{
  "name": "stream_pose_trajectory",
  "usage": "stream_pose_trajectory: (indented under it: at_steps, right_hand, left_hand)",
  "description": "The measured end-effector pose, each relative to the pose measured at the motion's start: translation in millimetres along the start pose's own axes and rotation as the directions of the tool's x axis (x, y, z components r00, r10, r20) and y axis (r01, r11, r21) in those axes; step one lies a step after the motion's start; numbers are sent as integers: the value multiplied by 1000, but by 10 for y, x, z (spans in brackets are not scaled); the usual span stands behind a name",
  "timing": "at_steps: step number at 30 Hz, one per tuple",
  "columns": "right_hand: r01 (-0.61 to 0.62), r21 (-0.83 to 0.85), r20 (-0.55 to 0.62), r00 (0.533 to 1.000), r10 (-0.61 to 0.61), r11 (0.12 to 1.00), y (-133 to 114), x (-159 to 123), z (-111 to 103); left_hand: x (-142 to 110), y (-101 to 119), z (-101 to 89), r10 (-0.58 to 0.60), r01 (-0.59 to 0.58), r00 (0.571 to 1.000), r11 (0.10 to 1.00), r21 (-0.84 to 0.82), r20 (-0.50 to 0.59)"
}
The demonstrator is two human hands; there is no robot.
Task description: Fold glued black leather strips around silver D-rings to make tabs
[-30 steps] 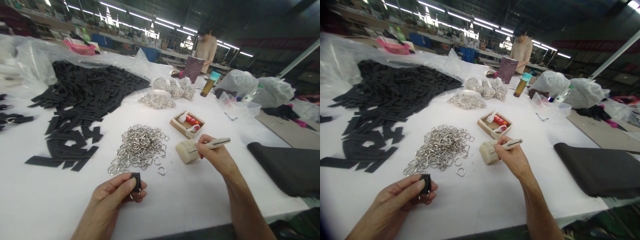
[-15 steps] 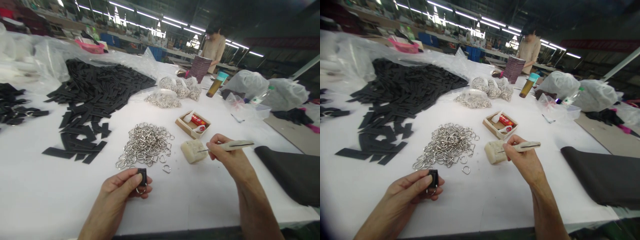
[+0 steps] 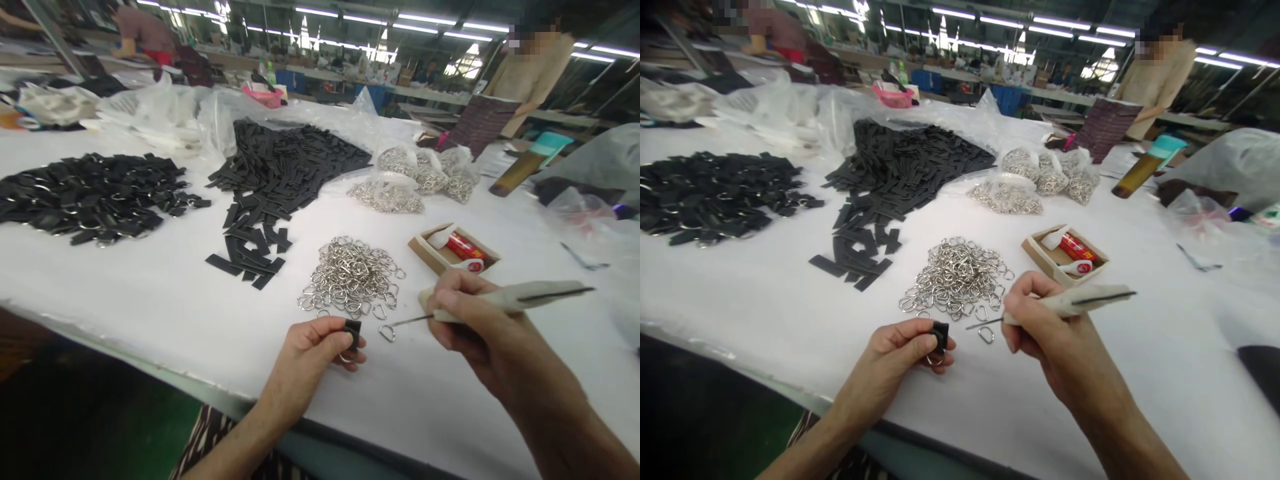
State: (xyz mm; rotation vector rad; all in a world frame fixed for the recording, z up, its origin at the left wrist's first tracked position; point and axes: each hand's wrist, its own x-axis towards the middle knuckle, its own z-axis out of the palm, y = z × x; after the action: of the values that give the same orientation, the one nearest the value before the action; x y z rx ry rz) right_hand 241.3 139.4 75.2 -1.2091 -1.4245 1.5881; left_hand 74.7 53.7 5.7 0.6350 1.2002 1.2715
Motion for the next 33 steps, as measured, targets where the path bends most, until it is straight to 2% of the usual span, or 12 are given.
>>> stream_pose_trajectory:
  at_steps: [2,5,11,16,25,33]
  right_hand:
    - [9,-103,44,999,-4,995,-17,51,116]
    - [61,-221,96,995,-41,973,-33,140,183]
    - [76,-292,195,981,-19,953,25,232,181]
    - [102,-319,207,978,-36,942,75,249,206]
    - [78,-467,186,982,12,881,-34,192,315]
    - [73,-442,214,976,26,894,13,217,338]
  left_hand:
    - [-7,9,3,-6,6,1000,1000,17,1]
    - [-10,19,0,-12,12,1000,999,41,0]
    - [-7,21,-3,-18,17,1000,999,41,12]
    - [0,-10,-14,-27,26,999,999,32,22]
    - [-8,-13,-15,-17,15,999,998,58,37]
    - [-7,-25,-14,-15,12,999,998,64,35]
